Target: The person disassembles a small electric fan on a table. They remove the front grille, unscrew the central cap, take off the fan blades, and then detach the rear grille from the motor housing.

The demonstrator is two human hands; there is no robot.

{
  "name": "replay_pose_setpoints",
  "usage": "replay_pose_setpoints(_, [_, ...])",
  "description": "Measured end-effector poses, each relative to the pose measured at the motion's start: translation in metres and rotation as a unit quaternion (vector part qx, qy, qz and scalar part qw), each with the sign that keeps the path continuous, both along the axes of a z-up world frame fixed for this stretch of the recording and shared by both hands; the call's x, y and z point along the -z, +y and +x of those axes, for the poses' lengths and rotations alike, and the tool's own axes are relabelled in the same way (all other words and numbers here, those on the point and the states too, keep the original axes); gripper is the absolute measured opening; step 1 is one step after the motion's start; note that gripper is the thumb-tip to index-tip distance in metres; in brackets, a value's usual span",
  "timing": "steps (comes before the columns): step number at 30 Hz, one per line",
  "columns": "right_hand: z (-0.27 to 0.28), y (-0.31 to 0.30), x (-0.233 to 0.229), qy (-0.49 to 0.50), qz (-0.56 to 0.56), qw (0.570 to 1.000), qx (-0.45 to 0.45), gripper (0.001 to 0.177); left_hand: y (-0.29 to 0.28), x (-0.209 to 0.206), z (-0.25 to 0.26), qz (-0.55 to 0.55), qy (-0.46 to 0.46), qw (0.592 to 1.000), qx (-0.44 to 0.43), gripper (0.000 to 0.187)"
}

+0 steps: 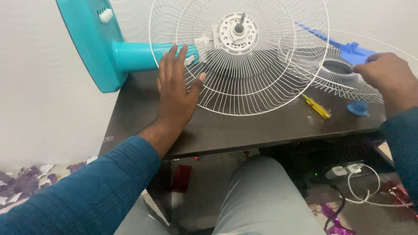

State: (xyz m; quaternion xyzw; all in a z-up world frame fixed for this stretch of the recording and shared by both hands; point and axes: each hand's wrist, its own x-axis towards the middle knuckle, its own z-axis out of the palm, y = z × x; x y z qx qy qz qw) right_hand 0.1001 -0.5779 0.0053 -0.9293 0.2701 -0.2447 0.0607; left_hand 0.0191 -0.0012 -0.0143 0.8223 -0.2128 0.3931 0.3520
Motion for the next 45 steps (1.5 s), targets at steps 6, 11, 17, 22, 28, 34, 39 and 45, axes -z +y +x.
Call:
replay_pose_setpoints(6, [0.015, -0.011, 0.020, 0.103, -0.016, 0.995, 0.006, 0.044, 0.000, 0.005, 0.005, 0.010, -0.019, 1.000, -0.009, 0.071])
replay_pose_setpoints(11, [0.004, -0.005, 0.029, 0.102, -0.056, 0.992, -0.056, 0.042, 0.000, 0.007, 0.008, 0.030, -0.005, 0.999, -0.023, 0.071])
replay_pose_setpoints(17, [0.014, -0.013, 0.027, 0.150, -0.024, 0.988, -0.032, 0.043, 0.001, 0.007, 0.005, 0.014, -0.020, 1.000, -0.004, 0.070])
replay_pose_setpoints(22, [0.034, -0.037, 0.031, 0.181, 0.006, 0.983, -0.016, 0.046, 0.000, 0.006, 0.005, 0.008, -0.014, 1.000, 0.000, 0.072])
replay_pose_setpoints(28, [0.045, -0.070, 0.033, 0.185, -0.066, 0.979, -0.063, 0.061, 0.001, 0.004, 0.006, -0.008, -0.018, 1.000, 0.005, 0.074])
replay_pose_setpoints(34, [0.041, -0.063, 0.026, 0.164, -0.027, 0.985, -0.040, 0.071, 0.002, 0.002, 0.003, -0.018, -0.027, 0.999, 0.007, 0.078])
replay_pose_setpoints(39, [0.024, -0.028, -0.004, 0.115, -0.039, 0.992, -0.035, 0.074, 0.002, -0.005, -0.002, -0.018, -0.009, 1.000, -0.001, 0.090])
replay_pose_setpoints(45, [-0.009, 0.032, -0.027, 0.087, -0.032, 0.988, -0.121, 0.068, 0.002, -0.007, -0.007, -0.048, -0.033, 0.998, -0.003, 0.097])
